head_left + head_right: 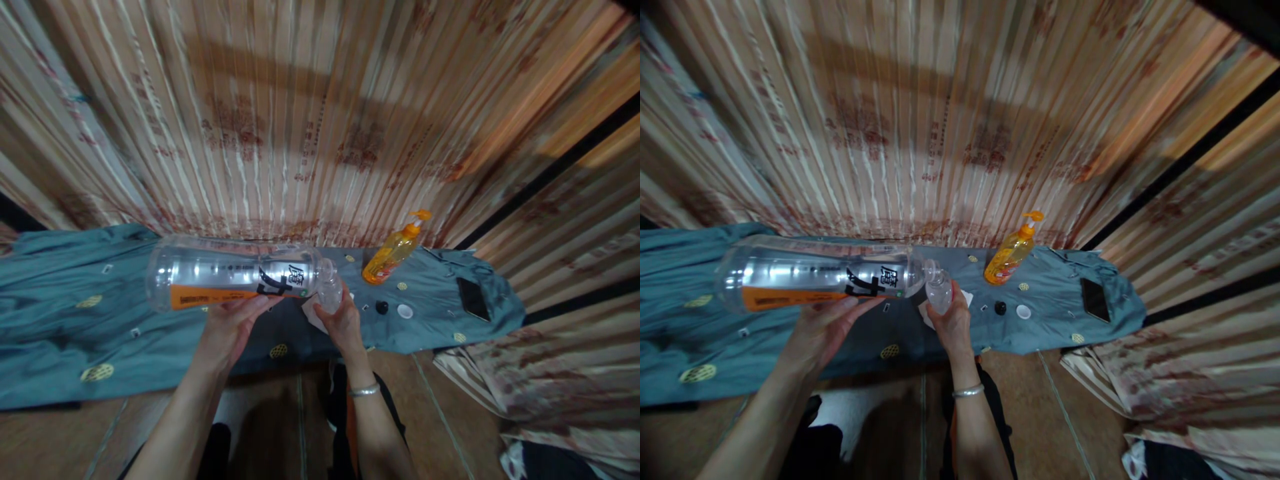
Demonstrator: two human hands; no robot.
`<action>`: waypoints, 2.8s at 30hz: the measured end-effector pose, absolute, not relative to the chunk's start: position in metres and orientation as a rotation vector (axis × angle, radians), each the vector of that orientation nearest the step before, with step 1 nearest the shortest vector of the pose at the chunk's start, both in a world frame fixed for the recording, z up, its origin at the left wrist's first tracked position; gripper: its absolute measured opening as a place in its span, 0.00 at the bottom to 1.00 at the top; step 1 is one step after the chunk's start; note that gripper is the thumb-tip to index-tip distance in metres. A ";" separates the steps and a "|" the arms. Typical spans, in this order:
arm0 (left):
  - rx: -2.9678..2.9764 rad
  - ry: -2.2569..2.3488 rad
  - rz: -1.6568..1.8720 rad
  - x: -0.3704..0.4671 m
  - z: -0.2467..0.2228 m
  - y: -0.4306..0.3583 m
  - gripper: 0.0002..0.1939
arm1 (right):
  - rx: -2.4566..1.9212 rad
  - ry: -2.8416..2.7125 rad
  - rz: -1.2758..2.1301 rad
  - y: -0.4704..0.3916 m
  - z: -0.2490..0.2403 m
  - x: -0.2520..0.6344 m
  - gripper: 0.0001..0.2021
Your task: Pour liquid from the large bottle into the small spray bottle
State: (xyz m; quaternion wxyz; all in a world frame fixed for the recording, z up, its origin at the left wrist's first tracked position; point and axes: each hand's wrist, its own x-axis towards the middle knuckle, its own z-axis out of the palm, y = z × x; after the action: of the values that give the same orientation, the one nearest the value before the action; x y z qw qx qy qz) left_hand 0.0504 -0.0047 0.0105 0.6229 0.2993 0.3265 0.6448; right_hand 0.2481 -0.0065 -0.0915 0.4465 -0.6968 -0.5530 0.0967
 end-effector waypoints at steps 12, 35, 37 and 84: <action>0.670 0.714 1.510 0.052 0.009 -0.005 0.14 | -1.712 -1.366 0.262 -0.007 -0.089 0.248 0.33; 0.535 0.608 1.427 0.049 -0.009 0.004 0.08 | -1.657 -1.377 0.338 -0.004 -0.096 0.238 0.35; 0.531 0.591 1.420 0.048 -0.011 0.005 0.07 | -1.675 -1.340 0.375 -0.005 -0.093 0.240 0.34; 0.631 0.740 1.460 0.042 -0.006 0.002 0.12 | -1.681 -1.297 0.355 -0.011 -0.085 0.247 0.33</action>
State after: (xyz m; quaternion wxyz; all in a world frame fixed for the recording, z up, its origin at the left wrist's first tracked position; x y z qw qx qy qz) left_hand 0.0417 0.0019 -0.0060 0.6394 0.2764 0.3245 0.6398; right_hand 0.2467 -0.0111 -0.0849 0.4748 -0.6873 -0.5302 0.1451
